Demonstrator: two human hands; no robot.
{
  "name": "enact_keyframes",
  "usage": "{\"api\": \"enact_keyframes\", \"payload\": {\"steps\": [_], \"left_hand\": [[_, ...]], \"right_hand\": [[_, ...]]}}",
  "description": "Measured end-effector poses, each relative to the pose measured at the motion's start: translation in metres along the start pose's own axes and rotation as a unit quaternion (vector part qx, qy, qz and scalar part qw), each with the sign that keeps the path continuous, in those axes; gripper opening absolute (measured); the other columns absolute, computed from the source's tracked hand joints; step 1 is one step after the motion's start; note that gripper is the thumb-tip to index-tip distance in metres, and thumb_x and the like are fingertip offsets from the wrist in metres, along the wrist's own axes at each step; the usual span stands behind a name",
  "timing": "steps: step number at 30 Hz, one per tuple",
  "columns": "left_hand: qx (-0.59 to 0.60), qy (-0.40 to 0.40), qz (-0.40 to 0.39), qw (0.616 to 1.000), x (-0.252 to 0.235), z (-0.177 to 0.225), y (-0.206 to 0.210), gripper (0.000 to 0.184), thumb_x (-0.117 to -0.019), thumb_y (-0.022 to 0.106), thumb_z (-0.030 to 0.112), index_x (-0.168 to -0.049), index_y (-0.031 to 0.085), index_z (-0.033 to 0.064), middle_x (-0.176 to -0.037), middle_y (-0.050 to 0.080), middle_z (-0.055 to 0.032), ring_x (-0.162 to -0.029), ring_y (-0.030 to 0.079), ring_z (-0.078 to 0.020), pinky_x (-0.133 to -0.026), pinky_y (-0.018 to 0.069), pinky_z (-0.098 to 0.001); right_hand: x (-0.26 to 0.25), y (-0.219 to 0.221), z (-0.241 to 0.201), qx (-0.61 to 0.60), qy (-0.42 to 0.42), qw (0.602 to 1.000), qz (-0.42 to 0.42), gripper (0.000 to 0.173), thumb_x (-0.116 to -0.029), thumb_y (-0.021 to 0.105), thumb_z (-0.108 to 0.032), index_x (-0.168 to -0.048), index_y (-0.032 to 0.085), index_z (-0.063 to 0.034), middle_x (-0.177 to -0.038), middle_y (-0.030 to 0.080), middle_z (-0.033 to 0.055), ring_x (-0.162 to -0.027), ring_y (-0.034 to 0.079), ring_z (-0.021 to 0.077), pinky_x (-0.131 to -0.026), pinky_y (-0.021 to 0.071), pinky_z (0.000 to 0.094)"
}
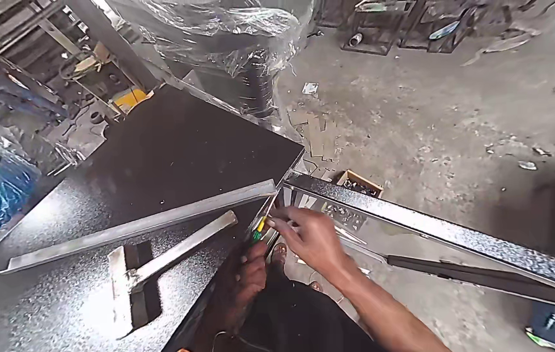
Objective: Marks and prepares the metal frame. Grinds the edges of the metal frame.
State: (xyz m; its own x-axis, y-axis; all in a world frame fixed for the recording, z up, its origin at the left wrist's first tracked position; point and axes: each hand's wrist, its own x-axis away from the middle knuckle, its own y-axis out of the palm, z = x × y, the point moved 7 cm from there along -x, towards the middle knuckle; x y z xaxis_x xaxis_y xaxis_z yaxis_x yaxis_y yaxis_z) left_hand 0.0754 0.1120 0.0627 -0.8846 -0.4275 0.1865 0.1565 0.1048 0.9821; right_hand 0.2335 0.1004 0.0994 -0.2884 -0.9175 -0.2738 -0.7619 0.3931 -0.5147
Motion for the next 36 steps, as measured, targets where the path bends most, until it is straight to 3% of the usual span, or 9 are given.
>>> {"api": "enact_keyframes", "payload": {"steps": [5, 11, 17, 19, 23, 26, 28, 32, 36], "left_hand": [[-0.039, -0.003, -0.001, 0.999, 0.000, 0.003, 0.002, 0.042, -0.1078, 0.047, 0.028, -0.141, 0.053, 0.0026, -0.064, 0.055, 0.0066, -0.043, 0.050, -0.0011, -0.042, 0.0468, -0.0149], [-0.105, -0.010, 0.036, 0.994, 0.001, 0.002, -0.001, 0.030, -0.1060, 0.053, 0.034, -0.096, 0.070, 0.0132, -0.056, 0.050, 0.0105, -0.042, 0.048, 0.0015, -0.043, 0.0437, -0.0134], [-0.257, 0.058, 0.147, 0.953, -0.003, 0.007, 0.011, 0.038, -0.1061, 0.053, 0.030, -0.140, 0.055, 0.0139, -0.067, 0.056, 0.0084, -0.044, 0.047, 0.0040, -0.040, 0.0410, -0.0107], [-0.513, 0.175, 0.292, 0.788, 0.003, 0.021, 0.020, 0.023, -0.0995, 0.056, 0.020, -0.115, 0.067, 0.0061, -0.071, 0.060, 0.0087, -0.055, 0.050, 0.0089, -0.052, 0.0423, -0.0068], [-0.839, 0.289, 0.215, 0.407, 0.002, 0.020, 0.056, 0.029, -0.0982, 0.062, 0.009, -0.124, 0.071, -0.0014, -0.117, 0.075, -0.0085, -0.100, 0.069, 0.0012, -0.091, 0.0536, -0.0146], [-0.886, 0.301, 0.166, 0.312, 0.003, 0.017, 0.063, 0.033, -0.1001, 0.063, 0.012, -0.129, 0.069, -0.0015, -0.121, 0.074, -0.0131, -0.107, 0.070, -0.0024, -0.096, 0.0508, -0.0149], [-0.865, 0.293, 0.193, 0.358, 0.005, 0.022, 0.055, 0.032, -0.1014, 0.061, 0.015, -0.130, 0.069, 0.0026, -0.119, 0.075, -0.0079, -0.100, 0.070, 0.0004, -0.092, 0.0533, -0.0147], [-0.655, 0.219, 0.260, 0.675, 0.003, 0.025, 0.026, 0.039, -0.1025, 0.059, 0.021, -0.139, 0.063, 0.0093, -0.073, 0.060, 0.0039, -0.051, 0.049, -0.0019, -0.046, 0.0444, -0.0176], [-0.324, 0.158, 0.151, 0.921, -0.003, 0.008, 0.008, 0.039, -0.1027, 0.054, 0.018, -0.141, 0.056, 0.0082, -0.073, 0.060, 0.0000, -0.048, 0.050, -0.0035, -0.043, 0.0442, -0.0162]], "right_hand": [[0.010, -0.111, -0.046, 0.296, -0.123, 0.936, 0.146, 0.038, -0.1045, 0.049, -0.041, -0.131, 0.067, -0.0204, -0.132, 0.069, 0.0070, -0.122, 0.062, 0.0292, -0.098, 0.0451, 0.0519], [-0.019, -0.097, -0.014, 0.455, -0.042, 0.889, 0.004, 0.056, -0.1100, 0.029, -0.051, -0.124, 0.068, -0.0145, -0.078, 0.067, 0.0131, -0.062, 0.065, 0.0337, -0.052, 0.0459, 0.0466], [-0.019, -0.098, -0.015, 0.461, -0.057, 0.885, 0.024, 0.057, -0.1095, 0.031, -0.051, -0.123, 0.070, -0.0117, -0.077, 0.067, 0.0128, -0.060, 0.062, 0.0322, -0.051, 0.0423, 0.0447], [-0.020, -0.099, -0.016, 0.465, -0.060, 0.883, 0.032, 0.056, -0.1092, 0.032, -0.051, -0.122, 0.071, -0.0121, -0.077, 0.067, 0.0124, -0.060, 0.062, 0.0314, -0.051, 0.0416, 0.0440], [-0.021, -0.099, -0.017, 0.468, -0.062, 0.880, 0.044, 0.058, -0.1090, 0.031, -0.051, -0.121, 0.071, -0.0123, -0.077, 0.068, 0.0125, -0.060, 0.062, 0.0313, -0.051, 0.0414, 0.0440], [-0.019, -0.099, -0.016, 0.468, -0.068, 0.880, 0.048, 0.058, -0.1088, 0.030, -0.052, -0.120, 0.071, -0.0124, -0.078, 0.069, 0.0133, -0.061, 0.064, 0.0321, -0.052, 0.0430, 0.0448], [-0.020, -0.099, -0.015, 0.468, -0.074, 0.879, 0.047, 0.058, -0.1089, 0.030, -0.053, -0.119, 0.071, -0.0124, -0.077, 0.068, 0.0132, -0.061, 0.064, 0.0320, -0.052, 0.0437, 0.0451], [-0.021, -0.100, -0.010, 0.462, -0.082, 0.882, 0.038, 0.058, -0.1091, 0.029, -0.053, -0.117, 0.071, -0.0134, -0.077, 0.067, 0.0123, -0.063, 0.065, 0.0320, -0.053, 0.0463, 0.0456], [-0.023, -0.100, -0.010, 0.457, -0.085, 0.884, 0.040, 0.059, -0.1092, 0.028, -0.054, -0.116, 0.071, -0.0136, -0.076, 0.067, 0.0125, -0.062, 0.065, 0.0323, -0.053, 0.0462, 0.0457]]}}
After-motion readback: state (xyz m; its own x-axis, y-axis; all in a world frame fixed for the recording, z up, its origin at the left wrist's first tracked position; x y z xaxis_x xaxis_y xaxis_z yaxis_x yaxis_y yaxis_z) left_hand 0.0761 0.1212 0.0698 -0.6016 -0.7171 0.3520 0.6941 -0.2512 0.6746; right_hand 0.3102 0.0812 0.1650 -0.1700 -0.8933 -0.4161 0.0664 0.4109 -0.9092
